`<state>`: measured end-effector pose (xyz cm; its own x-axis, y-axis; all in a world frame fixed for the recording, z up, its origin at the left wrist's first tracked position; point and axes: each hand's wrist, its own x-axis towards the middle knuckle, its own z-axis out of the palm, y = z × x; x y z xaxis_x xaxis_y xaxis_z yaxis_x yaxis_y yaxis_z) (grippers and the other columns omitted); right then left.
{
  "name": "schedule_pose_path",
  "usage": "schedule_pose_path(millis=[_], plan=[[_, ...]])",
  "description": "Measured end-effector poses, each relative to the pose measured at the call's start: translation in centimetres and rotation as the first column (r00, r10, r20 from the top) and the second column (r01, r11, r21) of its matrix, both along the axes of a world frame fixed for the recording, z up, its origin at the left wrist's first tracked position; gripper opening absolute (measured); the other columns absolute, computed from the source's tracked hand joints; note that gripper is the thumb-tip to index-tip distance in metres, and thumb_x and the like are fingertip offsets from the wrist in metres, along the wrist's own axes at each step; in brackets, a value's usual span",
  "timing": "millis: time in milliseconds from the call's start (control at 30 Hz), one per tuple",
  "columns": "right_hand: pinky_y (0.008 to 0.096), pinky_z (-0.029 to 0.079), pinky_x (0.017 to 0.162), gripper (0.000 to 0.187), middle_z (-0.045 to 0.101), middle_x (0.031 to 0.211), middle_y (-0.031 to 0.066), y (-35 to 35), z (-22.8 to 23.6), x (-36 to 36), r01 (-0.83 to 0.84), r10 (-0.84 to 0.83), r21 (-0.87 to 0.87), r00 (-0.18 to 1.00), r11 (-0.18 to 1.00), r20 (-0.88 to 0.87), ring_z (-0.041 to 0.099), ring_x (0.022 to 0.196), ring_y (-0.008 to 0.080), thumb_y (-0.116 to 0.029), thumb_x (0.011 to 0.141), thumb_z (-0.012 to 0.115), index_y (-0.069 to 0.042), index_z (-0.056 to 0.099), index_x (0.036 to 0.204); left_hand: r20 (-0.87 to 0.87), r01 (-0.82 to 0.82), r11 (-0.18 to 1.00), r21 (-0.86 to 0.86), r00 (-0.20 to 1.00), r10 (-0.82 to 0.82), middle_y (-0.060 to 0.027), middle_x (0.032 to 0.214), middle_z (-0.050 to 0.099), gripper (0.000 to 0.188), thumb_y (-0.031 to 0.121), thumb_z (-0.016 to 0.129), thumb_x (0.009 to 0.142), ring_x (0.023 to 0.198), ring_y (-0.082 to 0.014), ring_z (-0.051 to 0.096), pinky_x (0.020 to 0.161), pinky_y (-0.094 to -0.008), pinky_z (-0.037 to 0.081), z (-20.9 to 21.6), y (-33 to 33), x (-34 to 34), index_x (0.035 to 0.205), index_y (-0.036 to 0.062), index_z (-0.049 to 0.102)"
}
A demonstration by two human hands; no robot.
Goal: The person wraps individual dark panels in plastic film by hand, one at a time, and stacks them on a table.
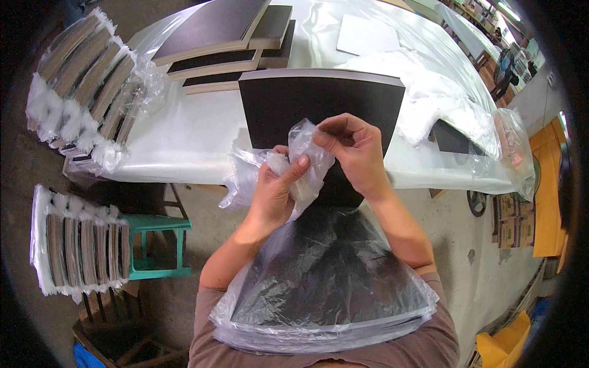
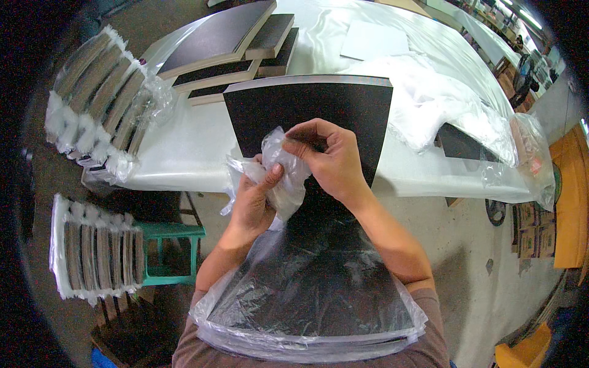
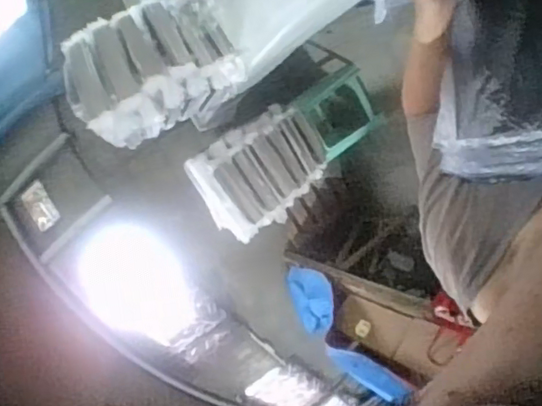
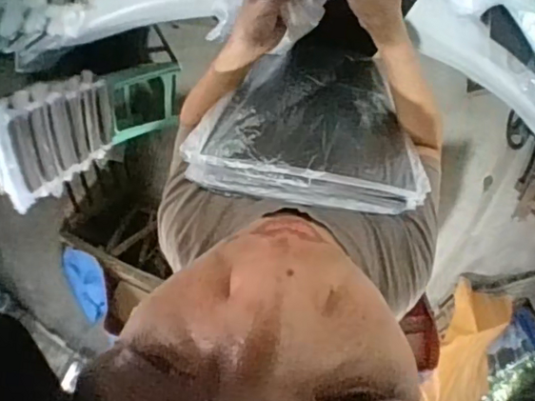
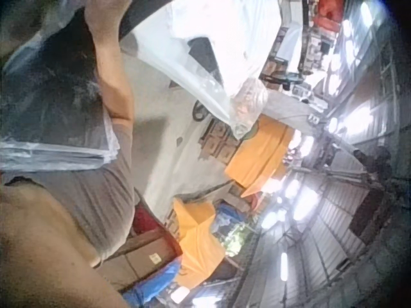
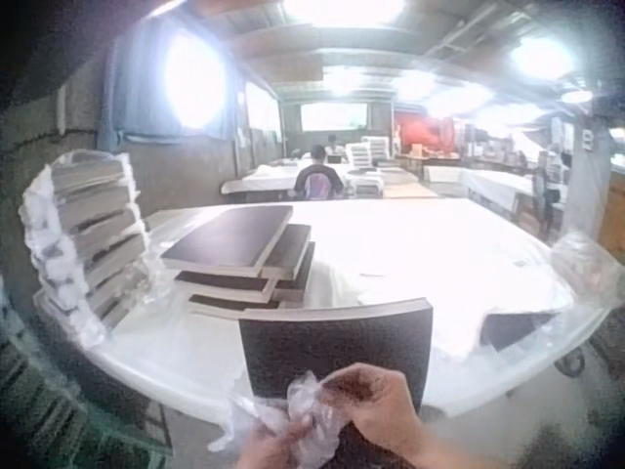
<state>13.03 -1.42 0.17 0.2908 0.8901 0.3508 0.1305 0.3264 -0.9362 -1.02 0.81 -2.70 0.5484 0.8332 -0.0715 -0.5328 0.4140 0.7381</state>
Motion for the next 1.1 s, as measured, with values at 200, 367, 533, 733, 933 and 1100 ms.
schedule_pose_path(millis=[200,367,533,733,933,1100], plan=[[0.0309,0.034,0.081,0.042,0.062,0.093,0.0057,-0.5,-0.1,-0.8,0.110,-0.188,0.169,0.802,0.980,0.568,0.059,0.083,0.0139,0.002,0.073,0.050,-0.012,0.049,0.113,0.034,0.198,0.969,-0.144,0.980,-0.196,-0.0025,0.092,0.055,0.034,0.019,0.061,0.078,0.085,-0.0122,0.052,0.070,-0.0260,0.043,-0.1,-0.2,0.0,0.107,0.0045,0.047],[0.0322,0.025,0.087,0.049,0.061,0.099,0.0049,-0.3,-0.7,-0.9,0.176,-0.338,0.310,0.715,0.934,0.612,0.057,0.089,0.0133,0.003,0.073,0.048,-0.016,0.044,0.118,-0.005,0.071,0.997,-0.017,0.997,-0.071,-0.0035,0.095,0.056,0.031,0.019,0.062,0.077,0.088,-0.0127,0.052,0.073,-0.0241,0.040,0.5,0.2,0.8,0.102,0.0032,0.052],[0.0277,0.037,0.077,0.033,0.062,0.087,0.0041,-0.4,-0.6,0.1,0.079,-0.115,0.112,0.925,0.990,0.362,0.057,0.082,0.0116,-0.009,0.074,0.060,-0.009,0.052,0.105,0.007,0.037,0.998,0.045,0.999,-0.038,-0.0046,0.095,0.057,0.029,0.016,0.063,0.076,0.089,-0.0134,0.052,0.076,-0.0256,0.040,0.3,0.4,0.5,0.100,0.0036,0.054],[0.0206,0.040,0.066,0.014,0.057,0.076,-0.0008,0.2,-1.1,0.2,-0.298,0.250,-0.018,0.832,0.954,-0.496,0.051,0.069,0.0065,-0.012,0.081,0.056,0.001,0.057,0.084,-0.099,0.017,0.971,0.239,0.995,0.007,-0.0052,0.097,0.056,0.028,0.013,0.063,0.075,0.092,-0.0142,0.052,0.077,-0.0272,0.041,-0.7,0.7,0.1,0.100,0.0031,0.053],[0.0345,0.029,0.083,0.030,0.060,0.097,0.0018,0.1,-1.2,-0.4,0.168,-0.222,0.149,0.821,0.974,0.526,0.053,0.094,0.0102,-0.001,0.079,0.047,-0.009,0.053,0.107,0.150,0.200,0.971,-0.129,0.972,-0.181,-0.0056,0.104,0.053,0.036,0.026,0.055,0.082,0.094,-0.0147,0.052,0.080,-0.0285,0.042,-0.7,0.9,0.7,0.110,0.0051,0.046],[0.0454,0.005,0.095,0.051,0.045,0.124,-0.0009,0.4,-2.7,-1.3,0.237,-0.504,0.445,0.423,0.863,0.753,0.040,0.116,0.0094,0.002,0.074,0.045,-0.011,0.040,0.123,0.185,0.276,0.928,-0.249,0.954,-0.234,-0.0054,0.104,0.053,0.034,0.032,0.048,0.085,0.094,-0.0145,0.052,0.080,-0.0292,0.043,-1.2,1.0,1.2,0.108,0.0065,0.049]])
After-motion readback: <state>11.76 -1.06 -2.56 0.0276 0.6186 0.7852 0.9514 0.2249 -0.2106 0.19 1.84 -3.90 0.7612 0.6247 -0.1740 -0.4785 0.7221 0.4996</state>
